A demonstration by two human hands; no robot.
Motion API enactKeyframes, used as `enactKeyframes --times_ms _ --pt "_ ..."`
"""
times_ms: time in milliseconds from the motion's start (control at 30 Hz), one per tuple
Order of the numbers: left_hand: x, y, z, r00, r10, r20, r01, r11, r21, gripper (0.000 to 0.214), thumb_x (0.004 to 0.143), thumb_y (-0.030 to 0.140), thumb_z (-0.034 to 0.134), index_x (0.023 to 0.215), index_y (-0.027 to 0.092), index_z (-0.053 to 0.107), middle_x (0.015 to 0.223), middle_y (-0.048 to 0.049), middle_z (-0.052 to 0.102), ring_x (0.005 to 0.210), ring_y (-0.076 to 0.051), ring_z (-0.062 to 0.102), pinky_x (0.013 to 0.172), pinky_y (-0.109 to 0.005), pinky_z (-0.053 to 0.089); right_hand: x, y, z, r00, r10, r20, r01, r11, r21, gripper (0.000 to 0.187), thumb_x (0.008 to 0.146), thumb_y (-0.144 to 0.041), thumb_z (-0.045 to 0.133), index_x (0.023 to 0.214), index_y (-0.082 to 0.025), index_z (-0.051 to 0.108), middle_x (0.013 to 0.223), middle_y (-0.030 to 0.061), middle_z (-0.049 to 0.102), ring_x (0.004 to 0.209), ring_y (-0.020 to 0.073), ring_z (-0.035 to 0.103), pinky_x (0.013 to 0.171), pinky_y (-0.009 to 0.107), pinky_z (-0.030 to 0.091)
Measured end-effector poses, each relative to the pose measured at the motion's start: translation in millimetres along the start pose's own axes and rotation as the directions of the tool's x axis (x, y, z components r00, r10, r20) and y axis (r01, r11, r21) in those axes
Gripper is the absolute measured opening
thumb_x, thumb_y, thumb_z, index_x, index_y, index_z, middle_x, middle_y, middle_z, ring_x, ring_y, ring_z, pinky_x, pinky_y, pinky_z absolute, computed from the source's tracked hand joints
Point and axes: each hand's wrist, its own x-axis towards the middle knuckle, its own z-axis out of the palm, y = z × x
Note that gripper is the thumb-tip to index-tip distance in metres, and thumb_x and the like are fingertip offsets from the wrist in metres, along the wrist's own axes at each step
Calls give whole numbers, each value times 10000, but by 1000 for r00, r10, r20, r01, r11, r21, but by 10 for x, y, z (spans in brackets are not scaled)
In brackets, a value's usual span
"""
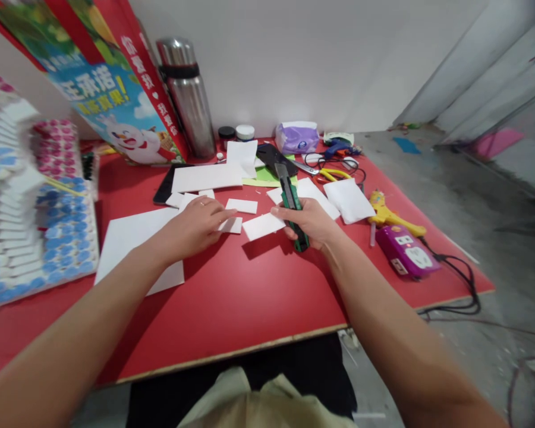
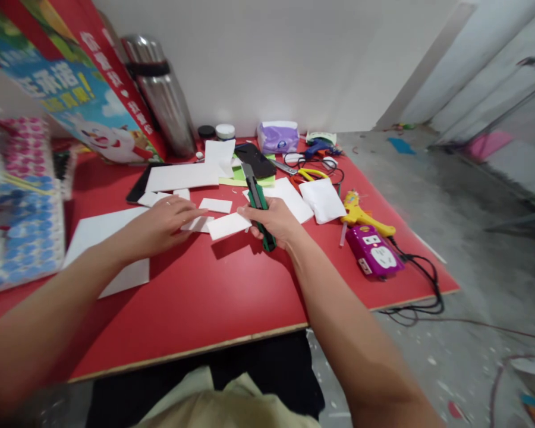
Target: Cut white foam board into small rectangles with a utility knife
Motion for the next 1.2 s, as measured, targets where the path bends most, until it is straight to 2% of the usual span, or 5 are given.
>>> enactKeyframes --times_ms 267,733,933,1033,1200 --pt "-31 277 -167 908 -218 -359 127 957 -262 449 905 259 623 1350 205 645 1174 -100 662 1072 -250 653 951 -391 549 -26 -35 8 993 -72 -88 63 993 -100 291 712 -227 863 797 -172 591 505 -52 534 413 69 462 360 179 318" --pt "129 533 248 939 -156 -305 47 941 -336 389 986 300 597 1330 130 661 1266 -154 688 1137 -266 668 956 -385 552 -34 59 111 996 -86 11 86 996 6 275 760 -313 809 873 -176 599 529 -49 555 447 89 486 399 197 332" --pt "134 559 253 922 -212 -325 54 900 -433 395 957 299 642 1316 141 690 1248 -150 716 1135 -280 674 972 -420 551 -23 74 123 1000 -20 6 20 1000 18 485 584 -348 973 817 -174 586 546 -51 546 483 83 485 404 189 327" --pt "121 556 224 885 -379 -270 98 720 -687 445 907 290 716 1337 181 680 1303 -131 696 1180 -271 662 1016 -429 544 -15 60 107 1000 17 -3 -17 995 94 513 534 -308 993 791 -173 570 563 -54 532 493 73 477 405 180 310" --pt "84 523 221 873 -464 154 163 -20 -986 552 925 390 719 1429 196 601 894 -78 755 776 -221 748 727 -417 654 -8 17 87 998 59 -22 -53 980 192 538 494 -249 1001 824 -163 585 596 -57 533 502 54 459 407 161 289"
